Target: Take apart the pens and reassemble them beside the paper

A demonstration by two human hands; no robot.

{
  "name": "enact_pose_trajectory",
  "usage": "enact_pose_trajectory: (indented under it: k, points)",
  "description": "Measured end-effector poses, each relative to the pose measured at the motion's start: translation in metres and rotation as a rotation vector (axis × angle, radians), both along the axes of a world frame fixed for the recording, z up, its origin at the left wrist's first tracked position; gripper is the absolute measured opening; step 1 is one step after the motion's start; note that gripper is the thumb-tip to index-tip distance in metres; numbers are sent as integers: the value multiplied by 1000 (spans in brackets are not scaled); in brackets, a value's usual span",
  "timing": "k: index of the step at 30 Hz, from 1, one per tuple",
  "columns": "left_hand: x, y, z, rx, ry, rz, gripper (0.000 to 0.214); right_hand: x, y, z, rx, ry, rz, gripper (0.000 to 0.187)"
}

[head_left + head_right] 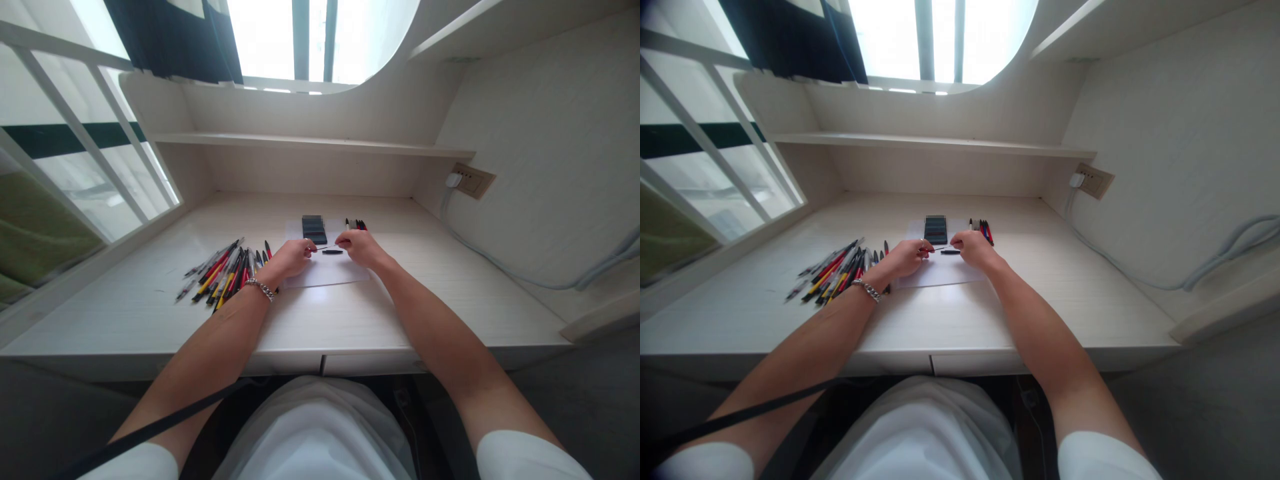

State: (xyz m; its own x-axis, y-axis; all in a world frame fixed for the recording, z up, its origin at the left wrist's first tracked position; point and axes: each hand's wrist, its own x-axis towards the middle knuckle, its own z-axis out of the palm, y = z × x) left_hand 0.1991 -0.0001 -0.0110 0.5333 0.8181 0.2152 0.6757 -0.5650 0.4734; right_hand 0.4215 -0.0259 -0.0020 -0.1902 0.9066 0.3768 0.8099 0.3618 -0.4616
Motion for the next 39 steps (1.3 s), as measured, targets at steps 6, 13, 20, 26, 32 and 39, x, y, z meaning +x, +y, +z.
enact_pose_trajectory:
  k: [6, 13, 20, 26, 32, 39]
  points:
    - [0, 0, 1, -4, -13, 18, 39, 3, 5, -7, -75, -110, -66, 16]
    - [1, -1, 1, -14, -19, 17, 38, -12, 1, -12, -103, -277, -40, 16]
    - [1, -1, 1, -25, -27, 22, 39, -15, -4, -8, -113, -299, -86, 18]
    - [2, -2, 2, -26, -24, 14, 39, -15, -6, -7, -104, -259, -102, 17]
    - [1, -1, 1, 8, -17, -16, 37, -15, -9, 3, 46, -66, -51, 22]
    - [0, 1, -5, -2, -43, -69, 37, -21, -14, 5, 21, -43, 101, 18]
